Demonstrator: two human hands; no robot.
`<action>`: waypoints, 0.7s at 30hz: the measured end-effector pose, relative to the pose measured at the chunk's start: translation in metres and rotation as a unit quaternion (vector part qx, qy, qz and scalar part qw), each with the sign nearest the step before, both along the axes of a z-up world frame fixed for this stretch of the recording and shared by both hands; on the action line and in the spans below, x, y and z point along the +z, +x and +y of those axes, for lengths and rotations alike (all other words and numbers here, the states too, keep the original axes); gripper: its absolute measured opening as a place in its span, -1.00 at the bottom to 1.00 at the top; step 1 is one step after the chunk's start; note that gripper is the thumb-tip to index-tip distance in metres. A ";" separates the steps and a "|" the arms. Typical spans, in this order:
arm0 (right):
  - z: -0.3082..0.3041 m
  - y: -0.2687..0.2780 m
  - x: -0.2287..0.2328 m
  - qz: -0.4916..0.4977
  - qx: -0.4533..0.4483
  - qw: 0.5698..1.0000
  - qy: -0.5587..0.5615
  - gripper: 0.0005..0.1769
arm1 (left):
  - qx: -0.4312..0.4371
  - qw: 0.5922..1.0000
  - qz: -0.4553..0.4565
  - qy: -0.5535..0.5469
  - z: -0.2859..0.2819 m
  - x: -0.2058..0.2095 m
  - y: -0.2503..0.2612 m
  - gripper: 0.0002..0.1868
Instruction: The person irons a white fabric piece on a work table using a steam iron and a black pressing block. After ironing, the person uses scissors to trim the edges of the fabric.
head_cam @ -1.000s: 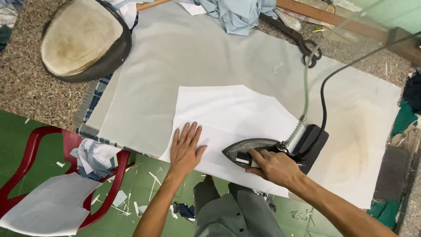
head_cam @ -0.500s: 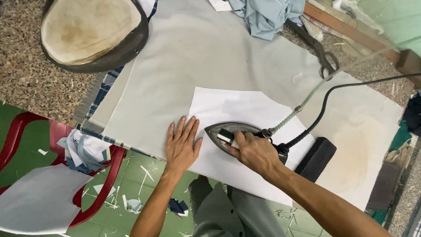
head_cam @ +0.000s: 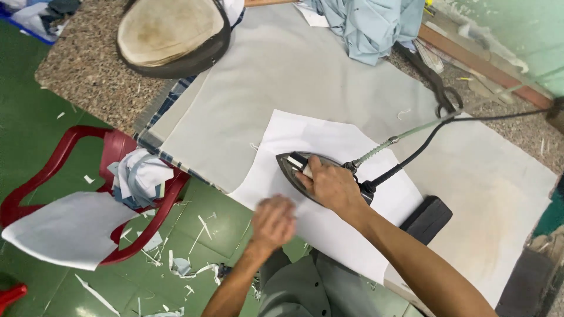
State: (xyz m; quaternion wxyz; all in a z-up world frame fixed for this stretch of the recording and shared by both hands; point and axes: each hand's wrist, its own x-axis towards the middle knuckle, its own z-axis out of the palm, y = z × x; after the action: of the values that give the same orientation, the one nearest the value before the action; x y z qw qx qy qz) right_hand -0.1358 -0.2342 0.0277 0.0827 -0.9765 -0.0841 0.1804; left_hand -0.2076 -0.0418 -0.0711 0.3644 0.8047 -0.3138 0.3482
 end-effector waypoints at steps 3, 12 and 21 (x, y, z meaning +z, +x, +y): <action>-0.002 0.000 -0.007 -0.007 -0.030 0.998 0.060 -0.47 | -0.189 0.980 0.042 -0.042 -0.070 0.059 -0.045 -0.76; -0.011 0.008 0.018 0.105 0.007 0.989 0.102 -0.35 | -0.166 0.973 0.163 0.000 -0.319 0.010 -0.166 -0.76; -0.006 0.007 0.031 0.115 0.005 0.989 0.097 -0.42 | -0.106 0.965 0.222 0.088 -0.247 0.147 -0.083 -0.77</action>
State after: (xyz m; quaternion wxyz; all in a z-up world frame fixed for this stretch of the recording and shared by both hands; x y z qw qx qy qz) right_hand -0.1285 -0.2402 0.0589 0.1853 -0.9361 -0.0964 0.2830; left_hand -0.2904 -0.2887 0.0754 0.3879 0.8527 -0.3380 0.0909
